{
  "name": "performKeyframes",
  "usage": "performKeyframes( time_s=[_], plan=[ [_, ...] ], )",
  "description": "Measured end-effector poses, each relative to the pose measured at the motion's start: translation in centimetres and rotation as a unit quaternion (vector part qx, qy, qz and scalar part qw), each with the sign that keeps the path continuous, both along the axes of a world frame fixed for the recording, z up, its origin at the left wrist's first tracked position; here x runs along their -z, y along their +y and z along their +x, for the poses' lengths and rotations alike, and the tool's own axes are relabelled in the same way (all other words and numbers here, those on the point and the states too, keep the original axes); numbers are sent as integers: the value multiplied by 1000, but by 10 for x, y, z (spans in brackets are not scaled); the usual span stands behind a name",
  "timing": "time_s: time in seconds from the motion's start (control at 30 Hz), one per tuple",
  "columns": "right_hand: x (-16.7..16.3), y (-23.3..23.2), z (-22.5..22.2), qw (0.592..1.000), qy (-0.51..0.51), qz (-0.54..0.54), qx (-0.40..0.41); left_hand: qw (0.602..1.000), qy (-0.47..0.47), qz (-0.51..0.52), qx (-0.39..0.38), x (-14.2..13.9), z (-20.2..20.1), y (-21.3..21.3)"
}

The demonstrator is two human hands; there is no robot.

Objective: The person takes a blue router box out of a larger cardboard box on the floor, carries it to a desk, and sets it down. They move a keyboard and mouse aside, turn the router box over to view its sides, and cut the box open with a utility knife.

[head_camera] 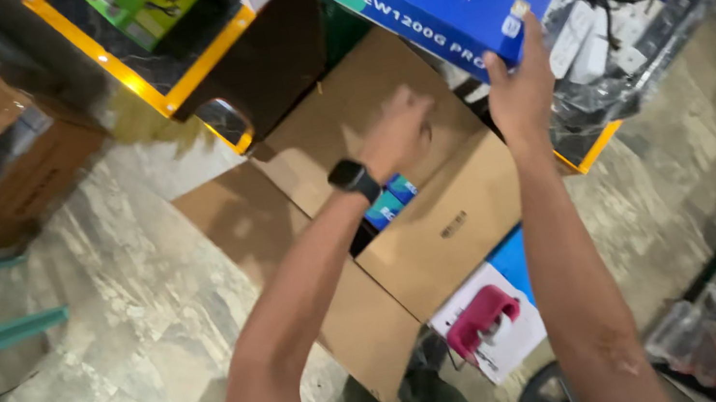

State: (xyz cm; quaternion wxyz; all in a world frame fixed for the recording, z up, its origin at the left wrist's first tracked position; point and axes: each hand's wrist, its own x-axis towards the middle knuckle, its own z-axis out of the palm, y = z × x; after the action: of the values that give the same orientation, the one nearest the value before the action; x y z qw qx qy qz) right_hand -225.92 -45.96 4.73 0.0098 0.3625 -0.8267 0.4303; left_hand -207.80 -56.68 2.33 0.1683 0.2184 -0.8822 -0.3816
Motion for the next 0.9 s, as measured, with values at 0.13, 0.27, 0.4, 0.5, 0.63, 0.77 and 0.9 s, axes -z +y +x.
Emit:
performKeyframes(
  time_s=[0.13,0.27,0.4,0.5,0.63,0.77,0.9],
  plan=[
    [29,17,10,976,-165,-126,-73,995,-87,5,40,47,20,11],
    [62,32,30,993,-59,-96,30,994,-99,50,24,71,38,22],
    [94,44,62,996,-81,-29,-35,990,-127,56,19,93,46,35],
    [132,37,87,984,-138,21,-111,984,-151,90,9,131,58,45],
    [205,82,118,951,-246,84,-167,964,-187,182,-58,218,97,113],
    [273,126,130,935,-262,131,-203,942,-237,217,-92,296,120,160],
    [327,173,149,917,-160,230,-285,941,-264,164,-136,348,127,193]
  ],
)
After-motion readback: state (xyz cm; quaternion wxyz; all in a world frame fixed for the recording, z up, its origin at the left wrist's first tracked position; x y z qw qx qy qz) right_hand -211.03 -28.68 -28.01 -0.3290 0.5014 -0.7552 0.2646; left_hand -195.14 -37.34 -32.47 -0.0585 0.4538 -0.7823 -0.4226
